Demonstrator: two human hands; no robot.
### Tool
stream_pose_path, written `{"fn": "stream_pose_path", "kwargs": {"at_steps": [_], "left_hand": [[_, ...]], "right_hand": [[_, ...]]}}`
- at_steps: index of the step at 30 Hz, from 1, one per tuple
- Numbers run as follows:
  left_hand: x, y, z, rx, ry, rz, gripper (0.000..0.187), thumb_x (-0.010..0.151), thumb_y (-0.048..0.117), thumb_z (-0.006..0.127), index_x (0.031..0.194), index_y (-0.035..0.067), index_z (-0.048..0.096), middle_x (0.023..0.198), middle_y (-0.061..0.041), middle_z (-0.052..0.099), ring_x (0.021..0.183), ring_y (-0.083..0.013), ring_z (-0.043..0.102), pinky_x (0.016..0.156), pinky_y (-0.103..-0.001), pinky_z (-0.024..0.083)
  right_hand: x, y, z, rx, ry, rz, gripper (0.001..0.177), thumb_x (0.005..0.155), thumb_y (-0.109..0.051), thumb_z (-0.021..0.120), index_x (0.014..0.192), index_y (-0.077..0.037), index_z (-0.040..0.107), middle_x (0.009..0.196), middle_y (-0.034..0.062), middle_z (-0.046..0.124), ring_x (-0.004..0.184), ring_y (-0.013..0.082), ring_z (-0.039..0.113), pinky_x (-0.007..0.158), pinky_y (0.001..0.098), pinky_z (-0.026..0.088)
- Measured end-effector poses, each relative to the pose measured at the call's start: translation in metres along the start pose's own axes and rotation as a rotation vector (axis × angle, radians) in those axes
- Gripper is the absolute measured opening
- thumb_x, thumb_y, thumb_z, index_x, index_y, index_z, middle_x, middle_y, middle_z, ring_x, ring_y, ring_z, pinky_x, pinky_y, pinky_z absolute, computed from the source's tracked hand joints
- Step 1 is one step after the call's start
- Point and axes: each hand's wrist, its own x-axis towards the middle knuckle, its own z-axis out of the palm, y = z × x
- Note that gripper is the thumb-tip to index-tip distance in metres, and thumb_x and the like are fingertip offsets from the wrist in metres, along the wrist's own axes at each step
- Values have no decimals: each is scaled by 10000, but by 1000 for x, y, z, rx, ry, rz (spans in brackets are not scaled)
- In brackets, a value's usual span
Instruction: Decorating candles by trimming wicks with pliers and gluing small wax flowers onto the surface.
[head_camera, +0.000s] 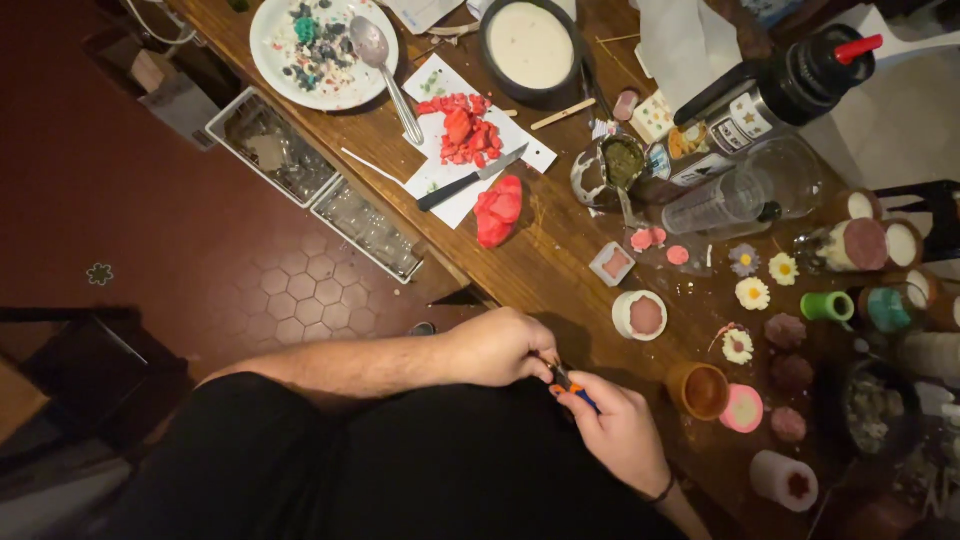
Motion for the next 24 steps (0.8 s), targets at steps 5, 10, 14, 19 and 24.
{"fn": "stream_pose_path", "kwargs": {"at_steps": [5,10,14,19,24], "left_hand": [[-1,8,-4,-39,-9,-66,272,810,338,833,964,153,706,859,-6,735,768,-212,707,701,-340,514],[1,9,1,-81,11,4,168,846,106,812,981,144,720,871,-7,758,818,-204,727,768,-324,547],[1,13,-1,-9,-19,-106,391,775,409,835,994,128,675,863,12,746,774,-230,721,706,-361,526],[2,9,3,-96,-27,-81,168,826,128,835,950,138,723,859,16,767,794,-166,737,731,-301,534],[3,5,6,16,-26,-101,157,824,282,837,852,178,723,811,3,764,760,-211,736,670,-348,520]], "right_hand": [[-3,2,0,-4,-20,48,224,874,-193,736,1091,-141,756,973,23,836,822,185,787,754,325,557],[-9,15,3,29,-20,2,245,882,-159,730,1121,-109,757,1060,21,835,919,160,802,820,307,581],[-12,22,6,-7,14,30,243,865,-176,753,1099,-109,753,1020,45,828,864,190,793,786,330,573],[-12,20,5,-44,52,37,250,865,-217,774,1082,-95,756,1019,46,823,871,199,793,789,340,579],[-10,19,3,-10,3,31,236,860,-177,766,1090,-125,758,990,19,832,819,174,790,757,323,567]]}}
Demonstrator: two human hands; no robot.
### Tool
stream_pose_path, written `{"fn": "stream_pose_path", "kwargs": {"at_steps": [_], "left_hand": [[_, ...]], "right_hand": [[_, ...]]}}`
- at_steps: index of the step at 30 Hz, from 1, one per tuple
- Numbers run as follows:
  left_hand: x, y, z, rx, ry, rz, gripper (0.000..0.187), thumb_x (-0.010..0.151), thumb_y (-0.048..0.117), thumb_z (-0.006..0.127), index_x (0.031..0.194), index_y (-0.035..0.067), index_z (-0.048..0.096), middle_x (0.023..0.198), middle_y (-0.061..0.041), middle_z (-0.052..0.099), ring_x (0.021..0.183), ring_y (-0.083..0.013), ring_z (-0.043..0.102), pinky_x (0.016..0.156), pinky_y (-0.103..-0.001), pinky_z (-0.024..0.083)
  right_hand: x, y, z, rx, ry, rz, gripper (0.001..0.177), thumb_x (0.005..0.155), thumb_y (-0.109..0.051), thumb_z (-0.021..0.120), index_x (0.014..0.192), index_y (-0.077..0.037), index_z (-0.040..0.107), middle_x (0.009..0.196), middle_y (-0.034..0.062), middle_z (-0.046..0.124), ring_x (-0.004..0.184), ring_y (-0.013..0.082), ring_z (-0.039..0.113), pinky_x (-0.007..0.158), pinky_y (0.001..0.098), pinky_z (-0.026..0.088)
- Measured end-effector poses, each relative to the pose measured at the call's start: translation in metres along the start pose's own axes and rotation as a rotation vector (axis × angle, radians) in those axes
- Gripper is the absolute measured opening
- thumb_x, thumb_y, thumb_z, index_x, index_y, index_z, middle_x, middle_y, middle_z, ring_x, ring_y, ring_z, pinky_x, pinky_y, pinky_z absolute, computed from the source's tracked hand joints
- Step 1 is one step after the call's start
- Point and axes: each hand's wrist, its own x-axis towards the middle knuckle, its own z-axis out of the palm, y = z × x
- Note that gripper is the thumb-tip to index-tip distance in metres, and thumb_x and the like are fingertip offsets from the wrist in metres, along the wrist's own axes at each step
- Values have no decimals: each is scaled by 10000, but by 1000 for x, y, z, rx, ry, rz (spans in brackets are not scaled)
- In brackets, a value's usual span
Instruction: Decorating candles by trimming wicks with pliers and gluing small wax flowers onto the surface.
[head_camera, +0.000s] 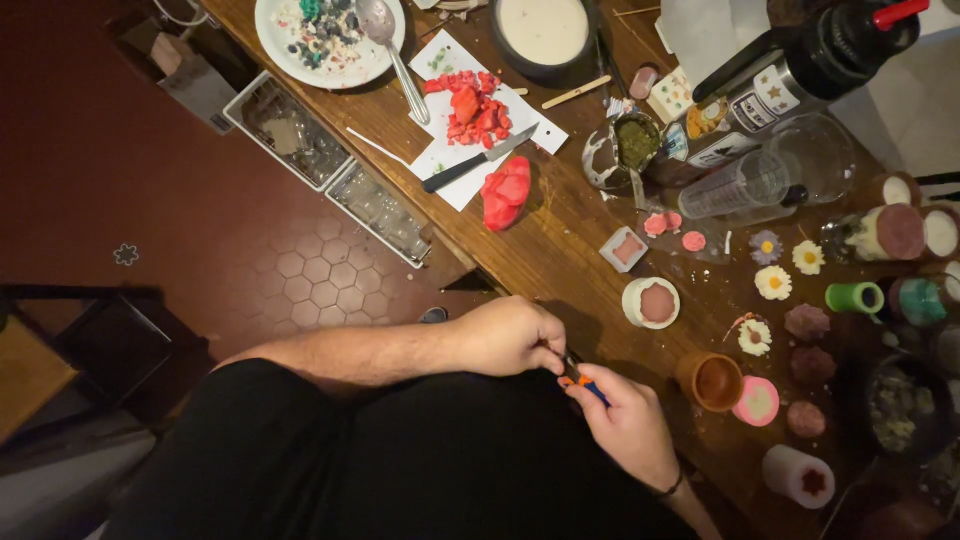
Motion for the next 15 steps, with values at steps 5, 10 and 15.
{"fn": "stream_pose_path", "kwargs": {"at_steps": [5,10,15], "left_hand": [[-2,12,-14,-44,-45,3,164,819,221,835,912,173,709,840,16,750,766,-184,722,690,-324,515],[4,10,-9,6,-133,91,154,956,270,711,856,159,675,712,-1,675,663,-169,629,641,-349,455],[1,26,-14,68,52,-202,201,881,382,777,807,197,751,687,76,745,642,-63,658,623,-269,494]], "right_hand": [[6,-16,-8,42,2,23,226,867,-177,754,1087,-125,761,995,27,836,839,171,800,763,326,572],[12,-11,-12,56,15,50,61,894,-195,695,944,-202,729,839,-7,803,708,182,746,654,350,510],[5,-17,-26,97,-26,-47,114,928,-253,737,951,-164,670,784,78,728,714,309,690,638,406,458]]}}
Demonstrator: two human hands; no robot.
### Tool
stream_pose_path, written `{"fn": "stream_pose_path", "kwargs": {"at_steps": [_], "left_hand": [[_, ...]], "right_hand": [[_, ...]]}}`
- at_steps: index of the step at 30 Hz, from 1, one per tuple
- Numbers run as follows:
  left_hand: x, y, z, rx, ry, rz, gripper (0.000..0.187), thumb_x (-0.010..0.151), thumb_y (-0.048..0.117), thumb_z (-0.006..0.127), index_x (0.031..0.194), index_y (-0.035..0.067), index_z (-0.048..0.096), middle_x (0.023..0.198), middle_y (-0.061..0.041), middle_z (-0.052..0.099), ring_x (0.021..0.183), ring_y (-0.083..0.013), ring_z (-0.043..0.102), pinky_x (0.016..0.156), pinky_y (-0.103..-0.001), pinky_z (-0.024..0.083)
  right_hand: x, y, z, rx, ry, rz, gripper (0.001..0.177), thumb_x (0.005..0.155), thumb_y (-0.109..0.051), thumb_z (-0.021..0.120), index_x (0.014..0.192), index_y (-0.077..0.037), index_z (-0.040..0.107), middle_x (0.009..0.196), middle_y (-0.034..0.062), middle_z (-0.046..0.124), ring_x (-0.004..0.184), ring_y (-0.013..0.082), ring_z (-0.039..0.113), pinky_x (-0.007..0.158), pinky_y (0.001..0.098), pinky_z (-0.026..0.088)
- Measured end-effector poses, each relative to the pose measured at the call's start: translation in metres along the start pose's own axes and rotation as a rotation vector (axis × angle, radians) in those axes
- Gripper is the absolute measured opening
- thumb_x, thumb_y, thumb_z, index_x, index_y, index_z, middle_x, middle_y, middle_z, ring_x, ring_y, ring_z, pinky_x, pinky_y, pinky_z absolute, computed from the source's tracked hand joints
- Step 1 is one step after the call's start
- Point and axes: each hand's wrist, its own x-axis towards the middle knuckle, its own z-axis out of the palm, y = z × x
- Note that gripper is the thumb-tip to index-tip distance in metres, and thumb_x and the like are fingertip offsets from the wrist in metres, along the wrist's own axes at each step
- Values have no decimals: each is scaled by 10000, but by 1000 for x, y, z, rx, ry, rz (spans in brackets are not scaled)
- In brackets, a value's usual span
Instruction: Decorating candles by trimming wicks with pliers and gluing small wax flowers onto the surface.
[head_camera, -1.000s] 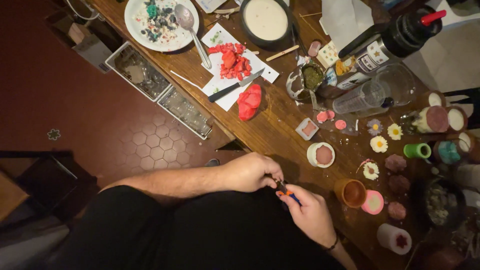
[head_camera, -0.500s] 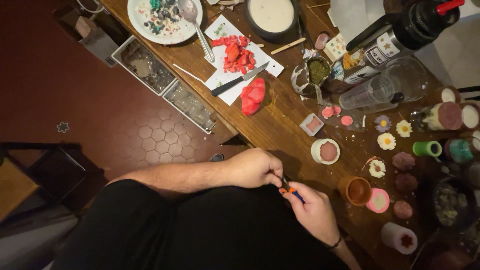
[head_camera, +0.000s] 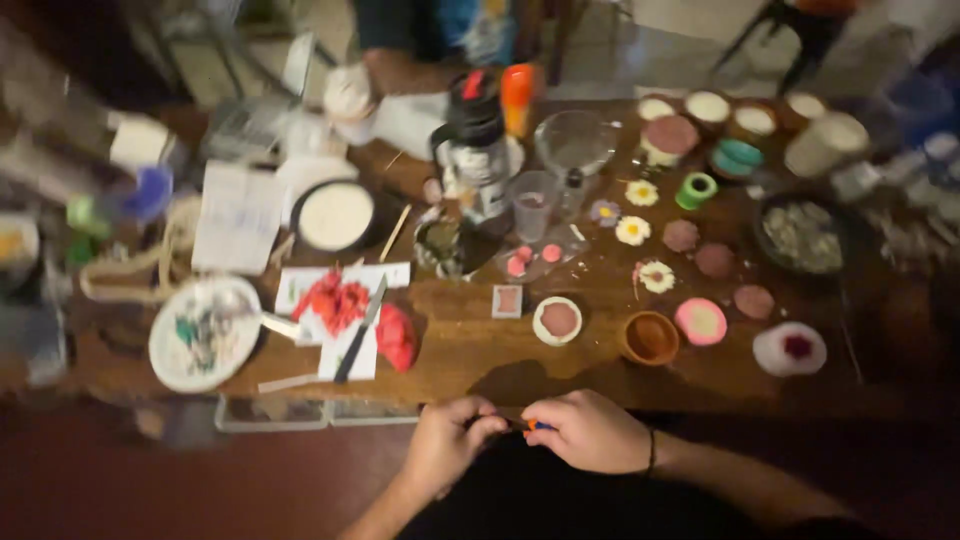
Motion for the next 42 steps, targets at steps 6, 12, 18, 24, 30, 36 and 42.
{"fn": "stream_pose_path", "kwargs": {"at_steps": [6,12,18,24,30,36,42], "left_hand": [[5,3,10,-50,-68,4,144,790,270,896,801,172,791,785,31,800,716,-80,723,690,-254,549],[5,18,20,-90,-156,-201,149,829,247,884,757,183,770,665,47,751,606,-55,655,613,-230,513],[16,23,24,-29,-147,-78,130,794,219,901,816,185,778,796,58,806,732,-54,713,698,-228,542],[12,39,26,-160,-119,-207,76,869,143,836,889,126,765,771,20,757,680,-65,686,662,-218,558],[13,45,16,-164,-94,-214,42,874,113,808,908,125,786,766,39,772,691,-49,675,690,-209,547],[1,7,-34,-10,192,-390,191,879,240,754,979,93,825,803,-43,854,699,-124,783,796,-241,577],[-1,-12,-82,-43,354,-154,151,970,112,712,1079,25,767,804,-99,747,592,-155,696,647,-208,545]], "right_hand": [[-11,12,9,0,67,-14,117,904,-279,754,956,-185,709,827,40,770,737,276,717,651,397,481],[-26,18,1,61,29,26,127,924,-290,733,908,-176,680,833,64,757,755,312,695,643,419,467],[-32,38,7,98,102,-32,147,921,-295,749,946,-171,673,804,59,740,723,286,700,643,414,461],[-37,40,6,115,147,-67,134,936,-297,723,956,-173,675,826,46,744,765,290,714,672,424,480],[-29,37,5,179,136,-49,106,927,-260,731,942,-165,686,746,61,722,654,245,685,631,387,460],[-9,26,12,83,108,-130,132,976,-302,678,996,-173,660,818,131,718,738,361,707,611,489,484],[27,19,17,181,215,-92,164,994,-283,631,989,-120,622,928,107,672,871,352,678,731,463,477]]}}
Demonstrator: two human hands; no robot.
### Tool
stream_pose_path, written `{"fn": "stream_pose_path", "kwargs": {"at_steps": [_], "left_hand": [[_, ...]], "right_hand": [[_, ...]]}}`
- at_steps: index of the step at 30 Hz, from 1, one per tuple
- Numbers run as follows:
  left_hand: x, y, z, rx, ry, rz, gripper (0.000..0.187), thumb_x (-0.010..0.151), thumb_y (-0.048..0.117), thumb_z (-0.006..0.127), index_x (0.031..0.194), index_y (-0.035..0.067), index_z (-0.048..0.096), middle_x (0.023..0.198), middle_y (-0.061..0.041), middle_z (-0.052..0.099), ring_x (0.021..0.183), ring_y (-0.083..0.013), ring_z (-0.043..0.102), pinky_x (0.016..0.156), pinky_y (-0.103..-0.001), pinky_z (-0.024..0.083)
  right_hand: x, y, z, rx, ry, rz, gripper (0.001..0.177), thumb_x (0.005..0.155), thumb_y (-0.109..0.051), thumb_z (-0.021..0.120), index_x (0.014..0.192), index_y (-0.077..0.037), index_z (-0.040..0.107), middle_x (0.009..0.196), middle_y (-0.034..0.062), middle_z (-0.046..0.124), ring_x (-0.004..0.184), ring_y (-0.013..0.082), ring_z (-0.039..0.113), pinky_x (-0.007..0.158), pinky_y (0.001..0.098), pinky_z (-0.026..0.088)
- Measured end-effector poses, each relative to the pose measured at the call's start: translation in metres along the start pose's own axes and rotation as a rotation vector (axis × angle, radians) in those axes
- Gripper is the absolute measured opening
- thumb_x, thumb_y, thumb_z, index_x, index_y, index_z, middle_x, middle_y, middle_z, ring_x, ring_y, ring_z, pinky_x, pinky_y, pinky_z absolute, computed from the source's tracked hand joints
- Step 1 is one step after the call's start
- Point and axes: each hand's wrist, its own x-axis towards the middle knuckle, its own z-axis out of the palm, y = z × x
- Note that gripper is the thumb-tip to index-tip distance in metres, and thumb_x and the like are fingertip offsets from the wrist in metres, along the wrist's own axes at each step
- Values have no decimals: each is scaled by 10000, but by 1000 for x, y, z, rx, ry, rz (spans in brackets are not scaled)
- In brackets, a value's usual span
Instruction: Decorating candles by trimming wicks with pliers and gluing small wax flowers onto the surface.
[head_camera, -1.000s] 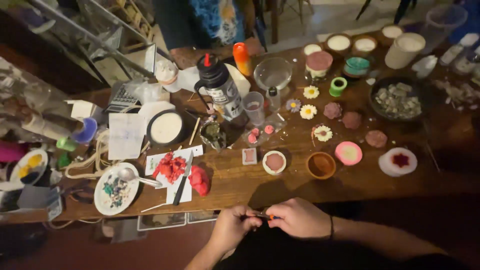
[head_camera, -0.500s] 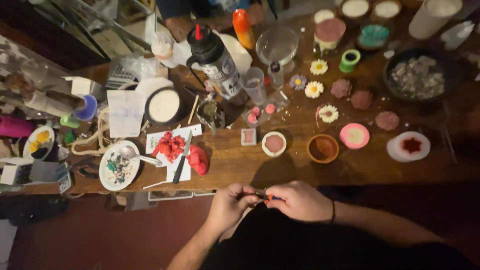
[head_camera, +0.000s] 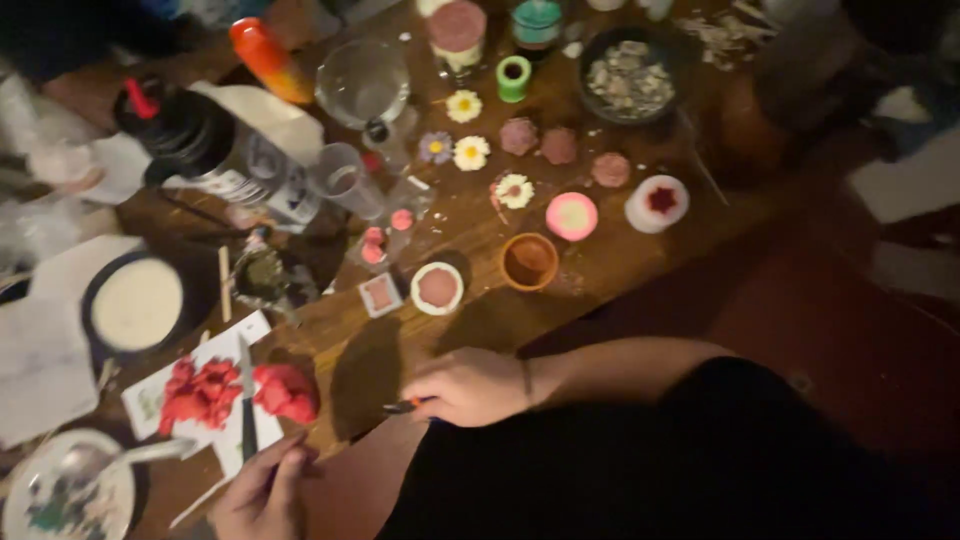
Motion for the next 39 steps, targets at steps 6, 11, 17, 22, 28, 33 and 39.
{"fn": "stream_pose_path", "kwargs": {"at_steps": [6,11,17,22,28,33,39], "left_hand": [[14,-54,-15,158,-146,26,314,1005,278,622,1255,142,754,838,-123,751,675,-162,741,588,-223,514],[12,-46,-2,148,-196,-36,312,974,305,645,1207,146,779,804,-137,773,655,-183,751,675,-229,519],[13,-39,16,103,-209,12,260,994,241,662,1179,103,783,816,-121,759,744,-128,679,770,-230,526],[11,-9,52,-14,-220,-95,253,976,216,682,1146,57,781,850,-126,784,698,-163,715,745,-238,545],[4,15,108,133,-316,-47,207,934,153,708,1106,93,806,1119,-38,805,1048,-106,732,1013,-242,513],[-15,67,197,-76,-189,-4,140,886,118,800,1022,126,835,870,-114,806,807,-189,749,793,-400,597],[-42,101,289,-146,-244,100,135,906,121,787,1036,117,824,949,-83,809,917,-259,777,880,-403,588]], "right_hand": [[60,44,67,192,33,319,131,846,-83,521,955,-99,592,886,146,681,788,354,603,743,410,449],[67,17,50,335,-18,287,594,878,-154,585,1452,-150,430,1374,203,453,1046,326,639,841,352,542],[25,25,42,98,31,-63,615,943,-224,675,1501,-100,450,1655,276,357,1443,428,515,1216,465,414],[-38,19,-19,302,7,-161,321,1077,-209,516,1316,-8,589,1357,191,653,1277,352,655,1122,421,509],[-124,27,-91,317,23,-131,257,1051,-174,578,1213,8,658,1232,181,715,1137,328,717,1009,414,568],[-189,73,-135,364,172,-39,183,944,-116,694,1079,-34,787,1081,135,801,951,338,799,795,430,640],[-245,130,-176,446,74,-55,209,957,-166,664,1041,-31,799,1030,136,812,908,327,808,742,431,637]]}}
